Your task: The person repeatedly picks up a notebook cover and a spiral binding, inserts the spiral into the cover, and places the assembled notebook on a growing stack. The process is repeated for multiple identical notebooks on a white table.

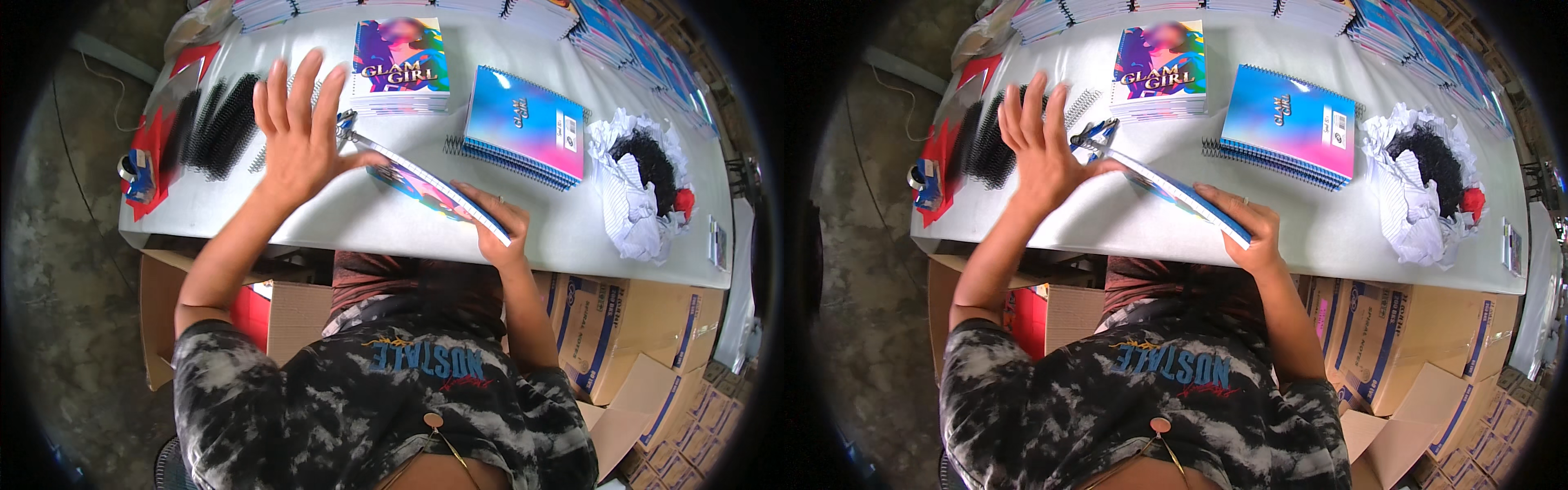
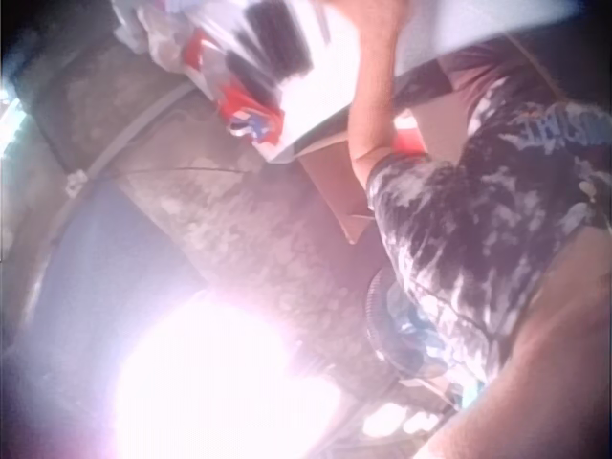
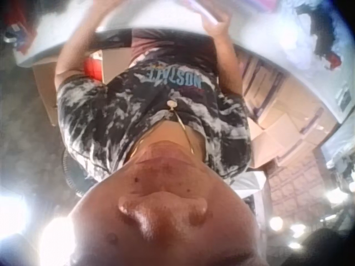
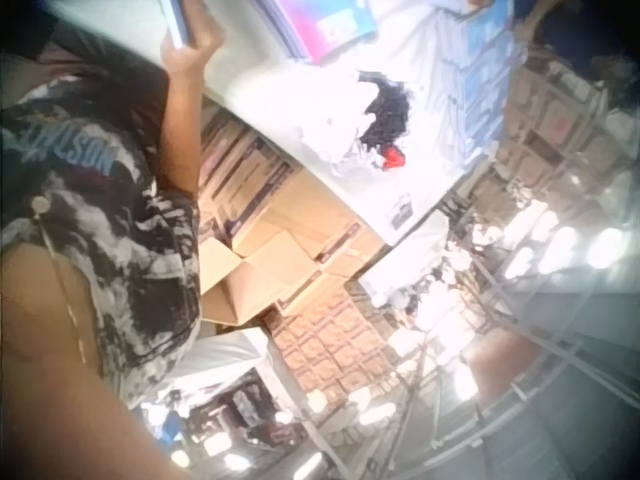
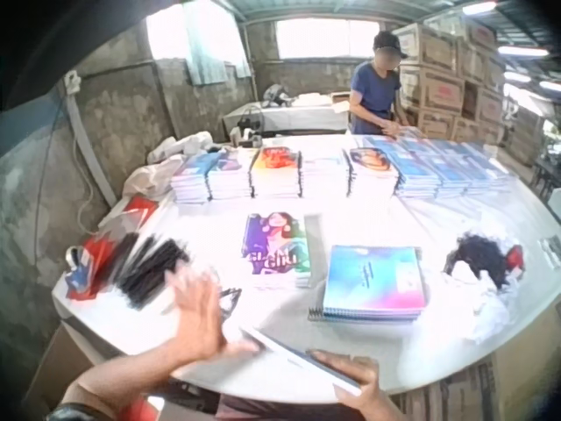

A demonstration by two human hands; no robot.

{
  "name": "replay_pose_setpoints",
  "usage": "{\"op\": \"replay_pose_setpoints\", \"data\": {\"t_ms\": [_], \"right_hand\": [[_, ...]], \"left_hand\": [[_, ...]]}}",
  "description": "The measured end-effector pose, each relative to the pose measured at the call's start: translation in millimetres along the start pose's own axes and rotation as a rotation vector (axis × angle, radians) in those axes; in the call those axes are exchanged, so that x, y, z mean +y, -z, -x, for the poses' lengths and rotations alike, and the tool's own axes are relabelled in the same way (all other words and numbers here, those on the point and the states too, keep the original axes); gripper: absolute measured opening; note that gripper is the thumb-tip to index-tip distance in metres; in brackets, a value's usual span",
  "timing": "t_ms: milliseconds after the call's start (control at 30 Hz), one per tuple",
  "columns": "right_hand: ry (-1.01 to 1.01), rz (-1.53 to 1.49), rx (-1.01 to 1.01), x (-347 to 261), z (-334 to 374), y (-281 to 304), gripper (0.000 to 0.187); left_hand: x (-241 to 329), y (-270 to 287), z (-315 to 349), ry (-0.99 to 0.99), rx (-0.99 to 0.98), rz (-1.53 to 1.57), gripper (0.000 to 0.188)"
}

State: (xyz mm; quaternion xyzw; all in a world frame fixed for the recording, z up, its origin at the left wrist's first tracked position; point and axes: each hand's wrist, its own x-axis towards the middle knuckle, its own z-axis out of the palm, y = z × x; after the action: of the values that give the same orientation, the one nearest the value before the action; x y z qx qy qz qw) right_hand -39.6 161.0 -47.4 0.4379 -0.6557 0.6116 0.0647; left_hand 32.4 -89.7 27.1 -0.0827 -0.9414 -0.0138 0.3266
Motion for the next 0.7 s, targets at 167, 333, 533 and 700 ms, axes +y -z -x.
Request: {"op": "replay_pose_setpoints", "data": {"t_ms": [167,333,533,700], "right_hand": [[-0.018,0.05,-0.011,-2,12,-6,0.03],[0.112,0.043,-0.071,-18,4,-25,0.035],[0.11,0.067,-0.073,-21,6,-26,0.026],[0.126,0.008,-0.07,-16,8,-26,0.025]], "left_hand": [[-4,-51,74,-0.338,0.148,-0.103,0.105],[-41,-62,56,0.01,0.419,0.029,0.106],[-36,-38,65,-0.097,0.522,-0.013,0.096],[1,-69,107,-0.119,0.163,0.02,0.098]]}}
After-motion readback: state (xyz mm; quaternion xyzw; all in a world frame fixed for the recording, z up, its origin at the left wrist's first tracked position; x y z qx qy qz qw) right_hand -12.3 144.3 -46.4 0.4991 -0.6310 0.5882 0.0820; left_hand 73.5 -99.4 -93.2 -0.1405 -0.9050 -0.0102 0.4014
